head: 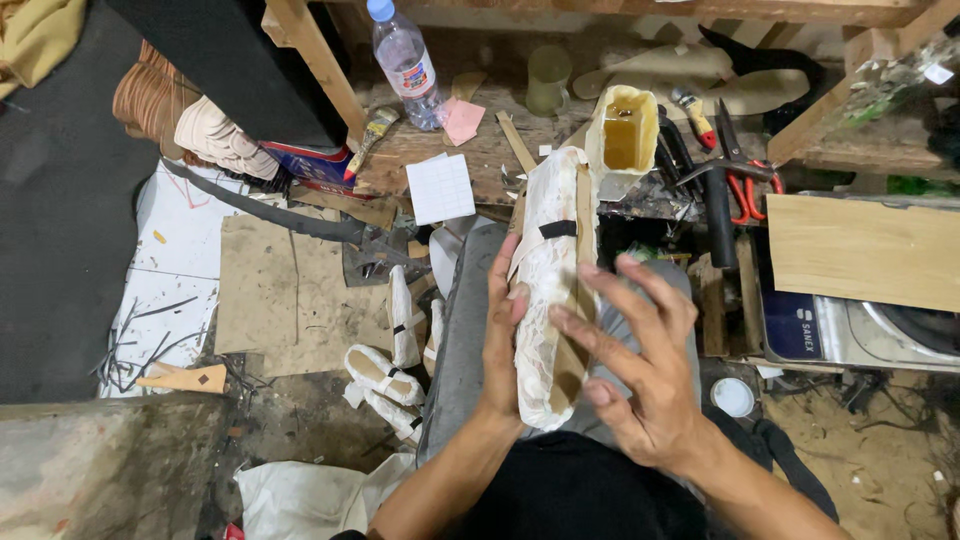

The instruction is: The person holds a fabric-covered shoe upper on their lap, applies glue from a container on the bench, and presses a cardboard stiffener strip along the inside heel of the upper. They smooth and press the strip repeatedly, then place the finished upper on a shelf rack with other completed uppers.

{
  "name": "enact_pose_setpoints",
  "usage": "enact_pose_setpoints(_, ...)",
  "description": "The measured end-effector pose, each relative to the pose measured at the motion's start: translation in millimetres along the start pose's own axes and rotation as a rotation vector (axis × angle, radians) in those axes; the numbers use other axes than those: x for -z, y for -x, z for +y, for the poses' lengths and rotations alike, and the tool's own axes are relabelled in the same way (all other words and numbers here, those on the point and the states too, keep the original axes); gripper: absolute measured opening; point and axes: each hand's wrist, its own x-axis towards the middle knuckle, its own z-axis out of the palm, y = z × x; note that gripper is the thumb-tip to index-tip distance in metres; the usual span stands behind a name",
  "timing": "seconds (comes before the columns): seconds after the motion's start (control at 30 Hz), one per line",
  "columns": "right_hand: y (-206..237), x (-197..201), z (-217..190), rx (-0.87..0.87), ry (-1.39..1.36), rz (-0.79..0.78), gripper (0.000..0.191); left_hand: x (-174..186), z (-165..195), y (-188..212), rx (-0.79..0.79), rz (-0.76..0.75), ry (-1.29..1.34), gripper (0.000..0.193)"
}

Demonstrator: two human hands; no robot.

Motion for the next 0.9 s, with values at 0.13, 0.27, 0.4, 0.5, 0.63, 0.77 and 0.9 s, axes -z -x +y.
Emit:
enact_pose_setpoints(0.13, -1, 3, 0, -0.021, -0.010, 0.006, 0.053, -1, 1, 5, 0.001, 0.004, -0.008, 0.071)
enact_pose_setpoints(0.27, 0, 6, 0, 0.121, 0.007, 0.034, 0.044, -1, 1, 8, -0.004, -0.025, 0.016, 0.071)
enact_pose_setpoints(0.4, 2, 5, 1, 0.111, 0.099, 0.056, 0.046, -1, 2, 11, 0.026, -0.011, 0.032, 0.072)
enact_pose_setpoints(0.5, 4, 4, 3, 0.220, 0.076, 0.069, 0.045, -1, 4, 13, 0.051, -0.022, 0.047, 0.072)
enact_pose_setpoints(0.63, 9, 4, 5, 0.212, 0.089, 0.078, 0.049, -1, 3, 15, 0.066, -0.018, 0.055, 0.073)
enact_pose_setpoints(0.77, 16, 5, 4, 0.327, 0.078, 0.079, 0.047, 1, 0, 17, 0.078, 0.010, 0.066, 0.072)
enact_pose_setpoints(0.9, 20, 1, 5, 0.219, 0.113, 0.090, 0.050, 3, -3, 19, 0.106, -0.009, 0.131, 0.072)
